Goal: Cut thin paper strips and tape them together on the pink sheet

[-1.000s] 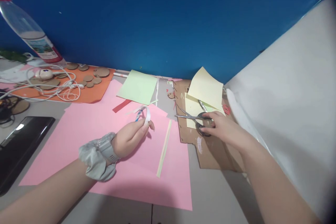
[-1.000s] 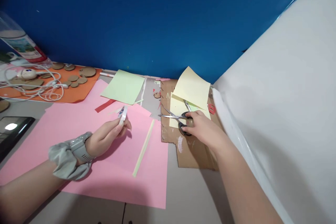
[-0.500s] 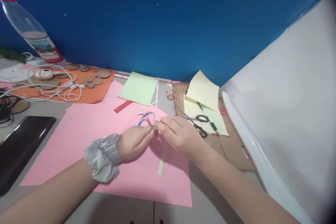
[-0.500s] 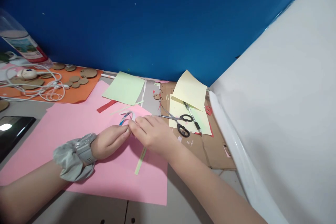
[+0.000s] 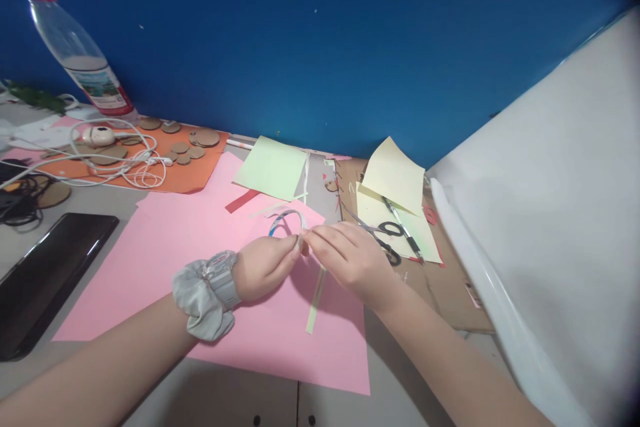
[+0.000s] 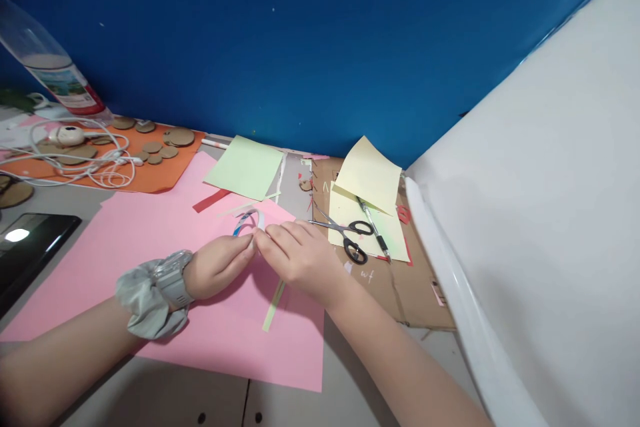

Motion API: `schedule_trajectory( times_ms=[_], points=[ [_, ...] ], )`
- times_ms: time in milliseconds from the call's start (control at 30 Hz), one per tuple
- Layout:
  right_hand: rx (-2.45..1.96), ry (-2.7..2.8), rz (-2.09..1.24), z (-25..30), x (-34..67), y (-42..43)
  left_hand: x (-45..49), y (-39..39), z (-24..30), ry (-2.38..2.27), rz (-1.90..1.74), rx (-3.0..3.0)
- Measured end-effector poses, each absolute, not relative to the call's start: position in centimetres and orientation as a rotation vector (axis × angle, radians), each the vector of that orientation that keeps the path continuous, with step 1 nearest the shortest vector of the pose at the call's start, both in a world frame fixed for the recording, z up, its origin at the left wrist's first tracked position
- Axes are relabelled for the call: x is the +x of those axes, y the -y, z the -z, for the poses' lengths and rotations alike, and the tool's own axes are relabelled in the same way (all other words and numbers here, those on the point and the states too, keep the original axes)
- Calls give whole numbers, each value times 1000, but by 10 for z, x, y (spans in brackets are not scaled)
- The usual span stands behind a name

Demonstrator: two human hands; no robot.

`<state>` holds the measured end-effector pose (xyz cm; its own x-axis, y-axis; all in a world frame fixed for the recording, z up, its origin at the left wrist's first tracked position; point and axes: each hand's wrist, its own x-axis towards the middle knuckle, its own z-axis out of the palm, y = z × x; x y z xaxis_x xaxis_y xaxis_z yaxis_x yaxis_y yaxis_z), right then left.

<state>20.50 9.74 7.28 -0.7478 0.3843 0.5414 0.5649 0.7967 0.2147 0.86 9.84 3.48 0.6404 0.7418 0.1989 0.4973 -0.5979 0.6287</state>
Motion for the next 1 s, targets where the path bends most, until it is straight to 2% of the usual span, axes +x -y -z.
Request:
schedule_trajectory(
  times_ms=[167, 433, 667, 900, 1000],
  points=[
    [-796, 2432, 297, -70, 205, -103, 8, -99, -37, -956, -554, 2372],
    [-1229, 1989, -128, -85, 216, -116, 14, -92, -30, -715, -436, 2647],
    [-1402, 1543, -12, -115, 262, -130, 15, -91, -31, -634, -467, 2793],
    [-1416, 1479, 142, -115, 286, -109, 1, -91, -65, -1088, -516, 2715],
    [-1473, 1491, 138, -109, 290, -104, -16, -98, -80, -1440, -308, 2577]
  ],
)
